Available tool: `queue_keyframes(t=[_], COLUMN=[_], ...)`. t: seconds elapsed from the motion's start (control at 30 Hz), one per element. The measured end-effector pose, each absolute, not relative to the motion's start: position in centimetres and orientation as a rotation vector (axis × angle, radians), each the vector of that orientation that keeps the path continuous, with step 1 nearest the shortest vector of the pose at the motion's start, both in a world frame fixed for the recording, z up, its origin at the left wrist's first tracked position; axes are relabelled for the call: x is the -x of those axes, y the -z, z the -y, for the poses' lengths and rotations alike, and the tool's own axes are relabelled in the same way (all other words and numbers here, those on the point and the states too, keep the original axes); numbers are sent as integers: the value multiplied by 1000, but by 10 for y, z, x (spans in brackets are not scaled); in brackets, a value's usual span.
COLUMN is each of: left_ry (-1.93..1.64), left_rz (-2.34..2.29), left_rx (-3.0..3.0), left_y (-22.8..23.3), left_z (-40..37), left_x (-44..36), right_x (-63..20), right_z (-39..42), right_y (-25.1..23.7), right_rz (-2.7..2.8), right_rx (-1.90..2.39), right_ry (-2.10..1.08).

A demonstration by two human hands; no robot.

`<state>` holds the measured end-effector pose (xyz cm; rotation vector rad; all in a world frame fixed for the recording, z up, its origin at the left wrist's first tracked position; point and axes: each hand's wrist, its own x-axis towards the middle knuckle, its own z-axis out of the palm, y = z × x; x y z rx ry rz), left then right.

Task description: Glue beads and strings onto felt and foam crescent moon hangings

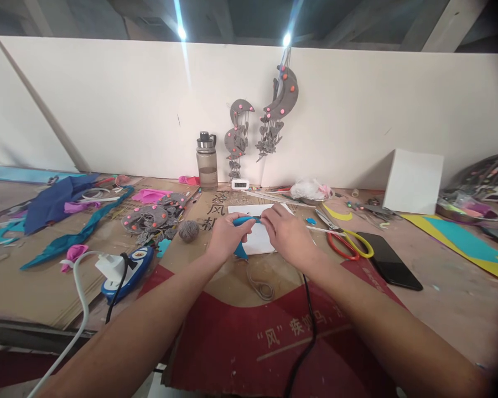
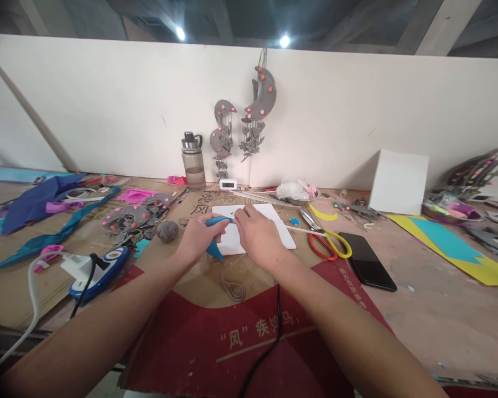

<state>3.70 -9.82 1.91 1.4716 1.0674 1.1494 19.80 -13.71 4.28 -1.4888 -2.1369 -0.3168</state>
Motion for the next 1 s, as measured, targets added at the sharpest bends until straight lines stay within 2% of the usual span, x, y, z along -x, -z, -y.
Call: queue_keyframes(t=[0.1,0.33,0.5,0.63,0.73,1.0], left_ry=[-1070,-819,-876,-991,-1061,-1180], left_rz=[-871,-540,-492,-503,-561,-780], left_rx=[-1386,-1035,-974,-981,-992,-1022], left_y=[-19,-17,-15,-11,-10,-10], left_z=[94,89,88,87,88,95], left_x=[-35,-32,-35,-37,-38,-43], right_x=[-209,-214,-203,-195,-190,-186], right_z=[129,115,113,114,116,130], right_y=[-46,-39,-25,-16,-12,-14], right_rz=[2026,1656,1372,1311,1371,1892], right_rx=[1290,1061,939,1006,1091,1238], right_ry=[36,-991,-1296,-1254,-1080,-170])
